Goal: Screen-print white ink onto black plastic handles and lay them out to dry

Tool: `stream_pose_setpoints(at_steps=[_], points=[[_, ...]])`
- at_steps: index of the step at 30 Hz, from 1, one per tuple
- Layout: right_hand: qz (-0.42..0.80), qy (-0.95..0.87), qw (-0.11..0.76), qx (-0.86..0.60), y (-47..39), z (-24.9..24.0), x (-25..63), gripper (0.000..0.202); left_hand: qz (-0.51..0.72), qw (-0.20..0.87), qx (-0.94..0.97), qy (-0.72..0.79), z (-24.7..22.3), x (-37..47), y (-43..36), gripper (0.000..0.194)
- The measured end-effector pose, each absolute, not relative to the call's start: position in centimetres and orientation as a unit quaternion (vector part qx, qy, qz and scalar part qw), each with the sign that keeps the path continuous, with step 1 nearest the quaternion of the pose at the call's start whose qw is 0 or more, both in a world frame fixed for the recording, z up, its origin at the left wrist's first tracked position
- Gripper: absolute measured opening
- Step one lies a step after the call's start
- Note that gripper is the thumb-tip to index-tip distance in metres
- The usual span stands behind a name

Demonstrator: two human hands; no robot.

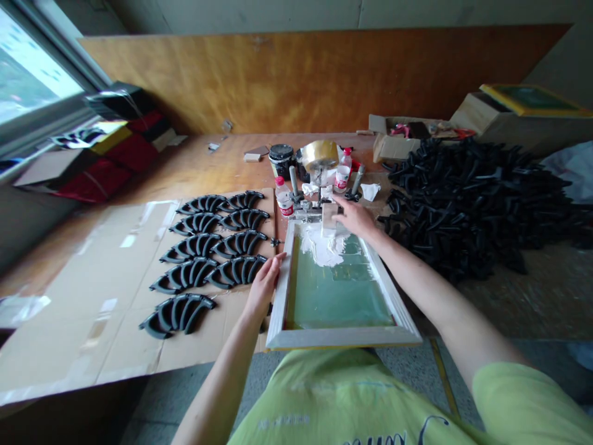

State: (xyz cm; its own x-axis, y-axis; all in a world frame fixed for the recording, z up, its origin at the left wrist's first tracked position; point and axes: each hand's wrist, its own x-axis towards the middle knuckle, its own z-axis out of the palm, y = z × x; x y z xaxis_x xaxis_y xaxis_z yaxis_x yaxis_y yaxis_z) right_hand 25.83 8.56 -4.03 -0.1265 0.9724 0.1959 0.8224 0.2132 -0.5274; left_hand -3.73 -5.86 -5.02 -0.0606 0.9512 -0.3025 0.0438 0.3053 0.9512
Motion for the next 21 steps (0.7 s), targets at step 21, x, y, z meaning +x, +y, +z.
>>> stream_pose_setpoints(at_steps=[21], points=[[0.120,-0.812,0.297,-0.488,-8.1,-10.5,19.3,0.009,0.337,0.707,0.284,0.554,-8.7,3.8,-10.4,0.059]])
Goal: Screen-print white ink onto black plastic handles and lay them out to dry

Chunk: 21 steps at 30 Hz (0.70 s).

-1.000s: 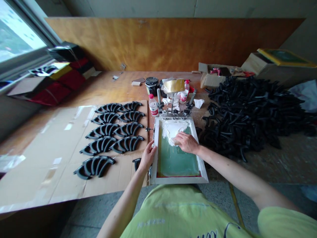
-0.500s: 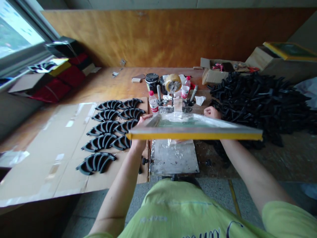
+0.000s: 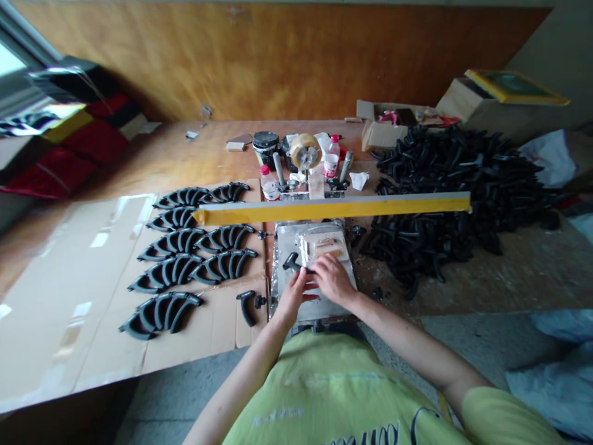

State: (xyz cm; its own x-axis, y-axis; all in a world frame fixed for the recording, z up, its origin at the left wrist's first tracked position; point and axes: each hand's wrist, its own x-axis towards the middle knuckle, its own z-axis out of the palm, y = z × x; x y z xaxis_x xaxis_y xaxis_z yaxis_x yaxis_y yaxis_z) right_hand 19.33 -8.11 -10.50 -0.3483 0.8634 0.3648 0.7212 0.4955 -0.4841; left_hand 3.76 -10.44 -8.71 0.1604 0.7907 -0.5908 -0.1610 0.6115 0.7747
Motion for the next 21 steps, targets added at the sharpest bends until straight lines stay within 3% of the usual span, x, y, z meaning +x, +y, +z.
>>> stream_pose_setpoints(at_steps=[3,6,9,11,14,18,21], points=[[0.160,-0.835,0.295,-0.435,-9.5,-11.0,19.9,0.016,0.332,0.669,0.337,0.573,-8.6,2.5,-10.9,0.055],[0.127,-0.752,0.273,-0.586,-7.8,-12.7,26.1,0.026,0.299,0.652,0.403,0.568,-7.7,-0.1,-11.0,0.058],[0.075,-0.657,0.111,-0.742,-5.0,-15.0,33.5,0.037,0.302,0.647,0.424,0.558,-6.8,-2.0,-11.4,0.058],[0.099,-0.634,-0.009,-0.767,-4.0,-16.3,36.5,0.044,0.310,0.646,0.426,0.552,-6.4,-2.5,-11.7,0.056],[0.109,-0.643,-0.087,-0.753,-4.0,-16.8,37.7,0.048,0.322,0.647,0.423,0.546,-6.1,-2.7,-11.9,0.054],[0.091,-0.642,-0.060,-0.759,-3.8,-14.7,37.2,0.050,0.325,0.639,0.425,0.553,-6.5,-3.8,-11.8,0.056],[0.140,-0.586,0.061,-0.796,-3.0,-12.3,36.9,0.034,0.330,0.594,0.417,0.603,-8.3,-6.8,-12.2,0.060]])
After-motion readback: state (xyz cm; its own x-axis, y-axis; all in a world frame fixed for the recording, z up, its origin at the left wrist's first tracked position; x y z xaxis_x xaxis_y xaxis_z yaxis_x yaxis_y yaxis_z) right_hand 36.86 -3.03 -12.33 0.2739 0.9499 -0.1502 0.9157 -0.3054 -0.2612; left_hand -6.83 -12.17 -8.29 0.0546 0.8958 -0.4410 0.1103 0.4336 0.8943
